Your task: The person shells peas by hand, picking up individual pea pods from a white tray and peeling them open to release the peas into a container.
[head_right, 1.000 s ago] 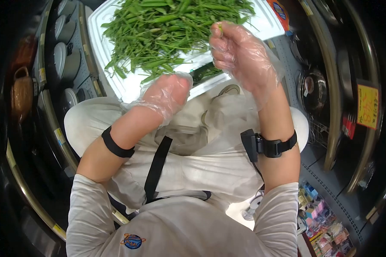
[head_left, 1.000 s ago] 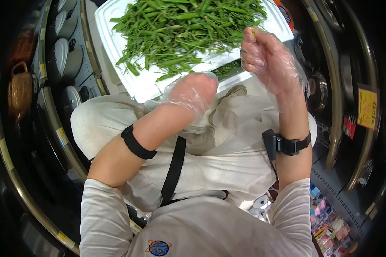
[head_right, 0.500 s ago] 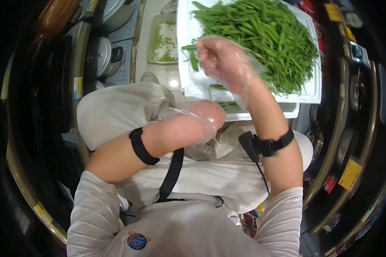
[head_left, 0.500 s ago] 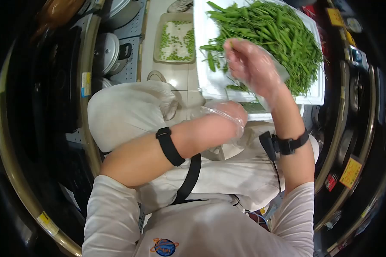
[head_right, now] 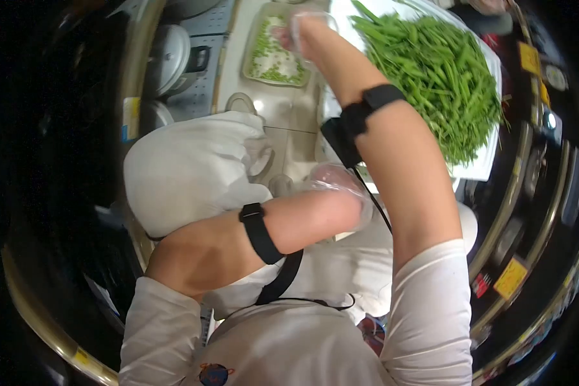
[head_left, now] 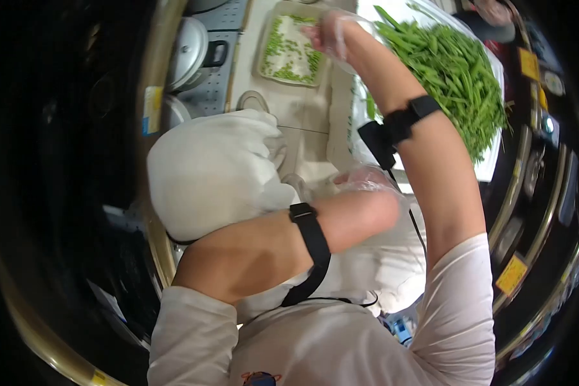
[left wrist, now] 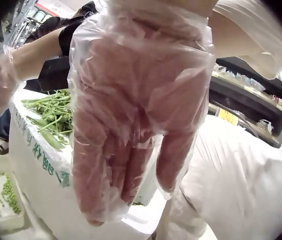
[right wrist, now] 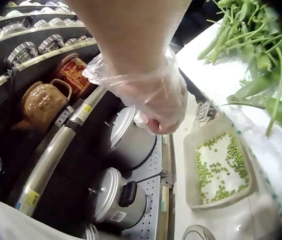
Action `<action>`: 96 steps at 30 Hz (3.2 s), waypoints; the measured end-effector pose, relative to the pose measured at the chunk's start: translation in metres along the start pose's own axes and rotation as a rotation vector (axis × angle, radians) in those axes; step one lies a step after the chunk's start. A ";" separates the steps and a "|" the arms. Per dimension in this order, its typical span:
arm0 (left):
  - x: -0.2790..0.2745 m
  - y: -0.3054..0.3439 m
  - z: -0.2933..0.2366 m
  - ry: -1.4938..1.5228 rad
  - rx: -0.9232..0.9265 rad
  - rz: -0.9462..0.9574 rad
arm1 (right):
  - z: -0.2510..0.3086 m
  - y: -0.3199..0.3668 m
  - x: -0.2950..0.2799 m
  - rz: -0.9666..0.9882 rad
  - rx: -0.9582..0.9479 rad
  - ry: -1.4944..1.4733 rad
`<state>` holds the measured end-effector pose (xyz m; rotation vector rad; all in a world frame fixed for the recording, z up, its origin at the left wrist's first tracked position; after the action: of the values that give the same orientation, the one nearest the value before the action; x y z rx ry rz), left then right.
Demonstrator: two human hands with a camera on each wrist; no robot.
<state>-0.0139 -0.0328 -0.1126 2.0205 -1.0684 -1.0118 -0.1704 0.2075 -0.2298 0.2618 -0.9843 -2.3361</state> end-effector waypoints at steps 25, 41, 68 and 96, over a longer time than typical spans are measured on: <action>0.251 0.056 -0.128 -0.185 0.867 0.466 | -0.288 0.293 -0.120 -0.381 0.356 0.675; 0.169 0.008 0.008 -0.145 0.211 0.234 | -0.004 0.233 0.066 -0.074 -0.354 1.509; -0.031 0.043 -0.042 -0.342 0.146 -0.057 | -0.078 0.360 -0.162 -0.415 -0.466 1.205; -0.097 -0.001 -0.054 -0.018 0.284 -0.729 | -0.105 0.357 -0.197 -0.688 -0.344 1.085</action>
<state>-0.0043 0.0607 -0.0536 2.7285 -0.4828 -1.2754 0.1865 0.0624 -0.0610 1.6937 0.0795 -2.2747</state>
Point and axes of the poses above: each hand's wrist, its own y-axis away from the middle knuckle, its own x-axis out of the palm, z = x × y, the point moved 3 cm from there along -y, towards the middle knuckle, and after that the axes turned 15 degrees about y, right-handed, at the moved point
